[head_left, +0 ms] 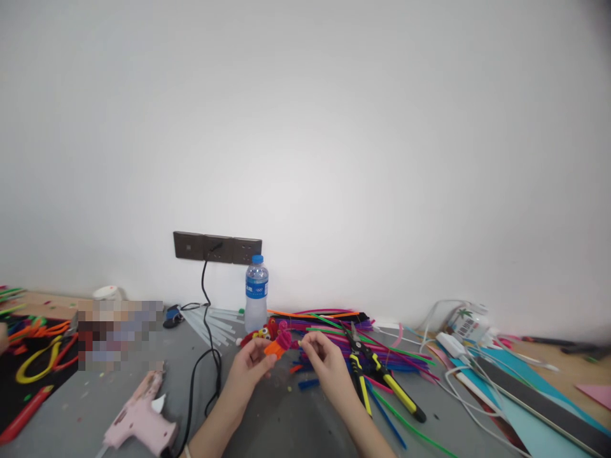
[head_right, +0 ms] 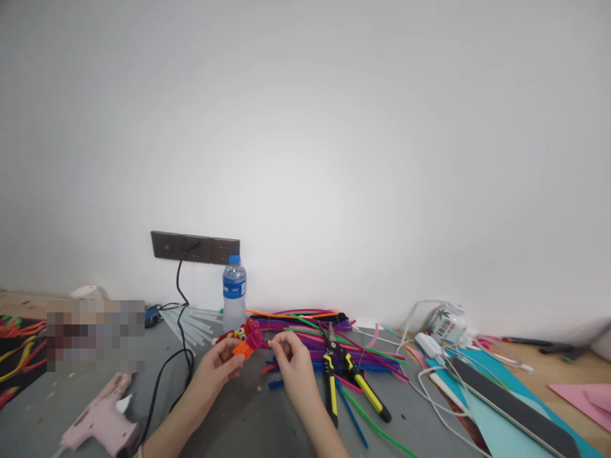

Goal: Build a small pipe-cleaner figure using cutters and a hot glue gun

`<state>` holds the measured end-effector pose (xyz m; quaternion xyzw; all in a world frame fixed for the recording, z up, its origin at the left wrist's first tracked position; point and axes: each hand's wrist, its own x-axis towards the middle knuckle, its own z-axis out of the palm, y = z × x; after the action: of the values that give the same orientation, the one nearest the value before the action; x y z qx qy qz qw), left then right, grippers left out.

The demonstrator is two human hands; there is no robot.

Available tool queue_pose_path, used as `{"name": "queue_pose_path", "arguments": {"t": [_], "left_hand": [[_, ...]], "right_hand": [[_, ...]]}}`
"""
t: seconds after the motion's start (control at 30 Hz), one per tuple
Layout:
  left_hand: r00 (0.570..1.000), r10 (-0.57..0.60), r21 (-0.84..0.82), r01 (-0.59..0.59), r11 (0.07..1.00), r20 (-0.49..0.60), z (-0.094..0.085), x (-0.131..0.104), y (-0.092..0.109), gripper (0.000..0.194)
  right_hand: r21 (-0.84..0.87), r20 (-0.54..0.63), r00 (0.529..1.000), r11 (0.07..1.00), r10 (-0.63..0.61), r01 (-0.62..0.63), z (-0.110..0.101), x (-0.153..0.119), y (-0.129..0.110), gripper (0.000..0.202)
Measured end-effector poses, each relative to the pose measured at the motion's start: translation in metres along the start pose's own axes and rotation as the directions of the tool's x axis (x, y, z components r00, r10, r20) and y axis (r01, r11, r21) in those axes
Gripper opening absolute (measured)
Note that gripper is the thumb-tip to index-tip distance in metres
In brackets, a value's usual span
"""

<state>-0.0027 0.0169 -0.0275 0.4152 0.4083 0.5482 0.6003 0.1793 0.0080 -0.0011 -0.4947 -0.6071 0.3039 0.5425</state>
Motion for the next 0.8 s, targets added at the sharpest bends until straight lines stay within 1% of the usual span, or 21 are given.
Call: {"name": "queue_pose_path", "arguments": {"t": [0.17, 0.27, 0.37, 0.53, 0.8], "left_hand": [[1.000, 0.004, 0.006, -0.004, 1.000, -0.010, 0.0021, -0.0033, 0.0013, 0.044], [1.000, 0.009, 0.002, -0.009, 1.000, -0.006, 0.0019, -0.0045, 0.0031, 0.043], [0.999, -0.010, 0.005, 0.010, 1.000, 0.030, 0.0010, -0.0044, 0.0049, 0.043], [0.999, -0.007, -0.003, 0.007, 1.000, 0.049, 0.0010, -0.0042, 0.0076, 0.042], [0.999, 0.002, 0.011, -0.002, 1.000, 0.041, 0.0022, -0.0063, 0.0081, 0.041]], "right_hand": [[-0.083, -0.025, 0.997, 0.994, -0.072, 0.070, -0.0001, -0.0017, -0.0012, 0.028], [-0.173, 0.000, 0.992, 0.977, -0.128, 0.126, -0.0008, -0.0035, -0.0042, 0.022], [-0.232, 0.032, 0.985, 0.957, -0.170, 0.173, -0.0016, -0.0048, -0.0061, 0.018], [-0.288, 0.072, 0.974, 0.931, -0.213, 0.224, -0.0029, -0.0063, -0.0069, 0.016], [-0.345, 0.077, 0.961, 0.898, -0.264, 0.274, -0.0036, -0.0073, -0.0087, 0.016]]}}
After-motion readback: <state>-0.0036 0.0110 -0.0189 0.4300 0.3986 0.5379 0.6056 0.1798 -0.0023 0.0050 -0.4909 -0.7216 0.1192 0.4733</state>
